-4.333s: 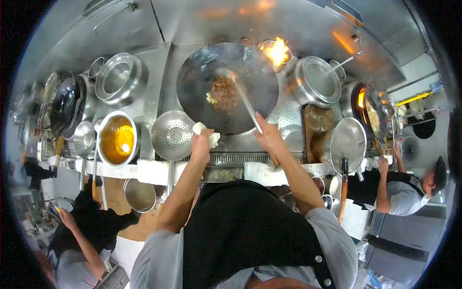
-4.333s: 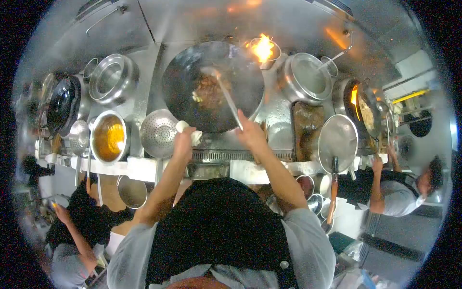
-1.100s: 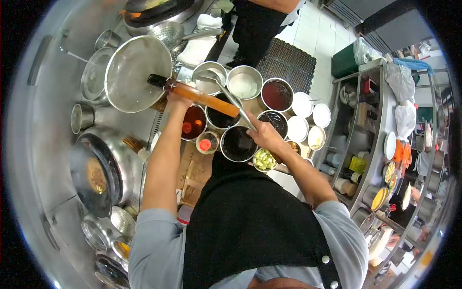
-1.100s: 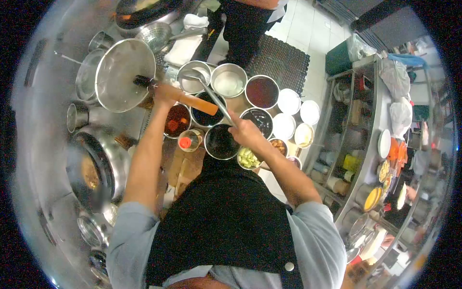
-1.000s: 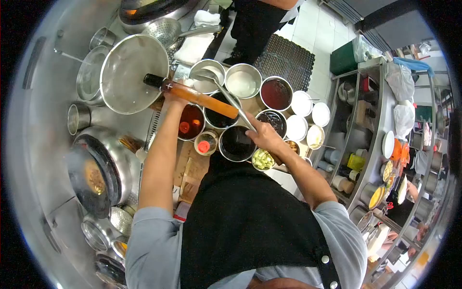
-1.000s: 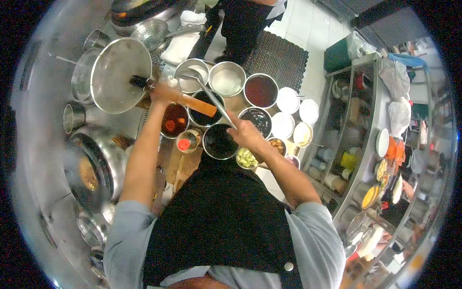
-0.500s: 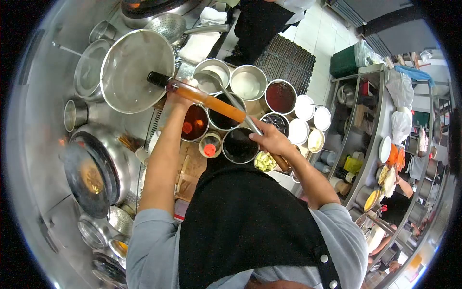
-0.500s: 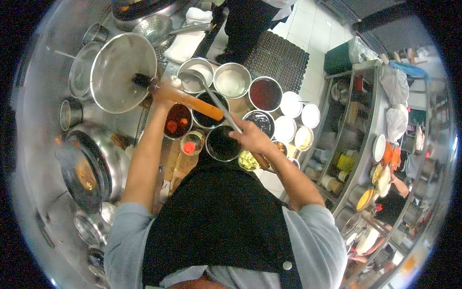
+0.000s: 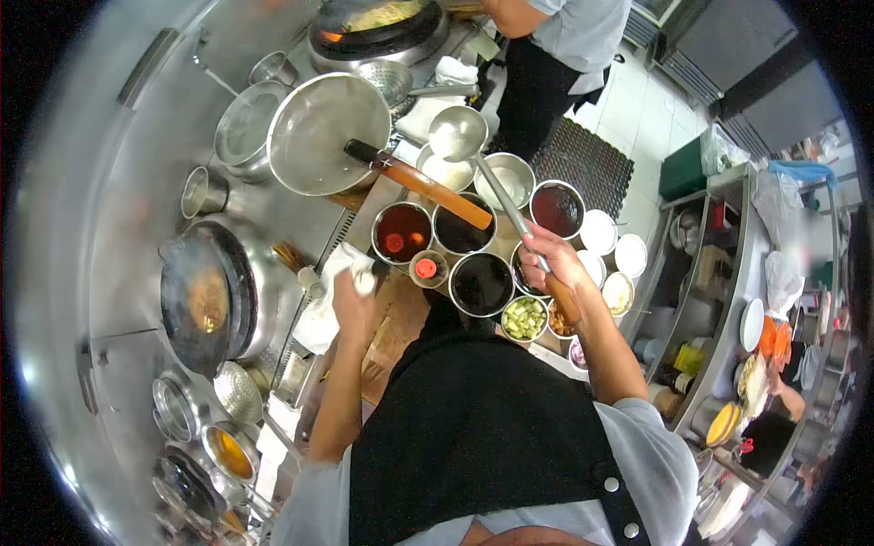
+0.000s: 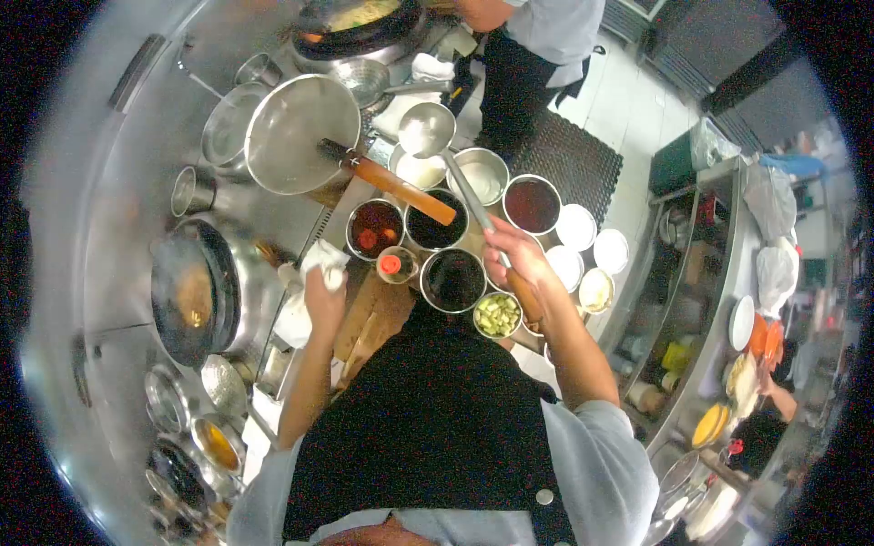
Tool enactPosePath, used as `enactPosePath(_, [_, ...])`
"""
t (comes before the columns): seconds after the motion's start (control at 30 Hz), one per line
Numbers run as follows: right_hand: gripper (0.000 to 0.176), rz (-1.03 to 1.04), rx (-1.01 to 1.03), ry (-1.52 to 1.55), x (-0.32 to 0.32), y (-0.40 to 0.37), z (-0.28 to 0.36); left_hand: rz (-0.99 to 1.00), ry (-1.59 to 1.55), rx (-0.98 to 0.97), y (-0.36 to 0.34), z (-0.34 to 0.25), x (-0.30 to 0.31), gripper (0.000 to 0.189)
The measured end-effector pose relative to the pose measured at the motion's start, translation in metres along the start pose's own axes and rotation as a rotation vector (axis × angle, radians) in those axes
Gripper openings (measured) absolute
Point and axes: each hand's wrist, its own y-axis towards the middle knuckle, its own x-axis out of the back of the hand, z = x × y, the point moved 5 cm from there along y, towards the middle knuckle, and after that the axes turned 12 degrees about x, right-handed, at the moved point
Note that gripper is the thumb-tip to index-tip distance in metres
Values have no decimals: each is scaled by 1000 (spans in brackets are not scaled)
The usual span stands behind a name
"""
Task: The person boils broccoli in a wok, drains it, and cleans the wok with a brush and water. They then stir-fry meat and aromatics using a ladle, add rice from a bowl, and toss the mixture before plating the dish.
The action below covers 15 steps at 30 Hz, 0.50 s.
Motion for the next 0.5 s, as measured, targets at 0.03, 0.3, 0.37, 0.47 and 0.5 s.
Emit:
enactPosePath(0.03, [56,7,21,-19,-2,-3,3,83,38,186,-22,20,8,38])
enactPosePath(0.3, [62,83,131,-276,-87,-57,18,100,20,628,-181,106,71,48])
enactPosePath(0.37, [62,104,96,-283,-130,-74,12,131,24,669,-200,124,73,48])
enactPosePath(0.47, [63,276,-71,-85,-187,-72,-24,80,33,713,-206,131,100,45])
enactPosePath(0.5, [63,356,-150,5,-207,-66,-44,36,22,638,-208,138,106,46])
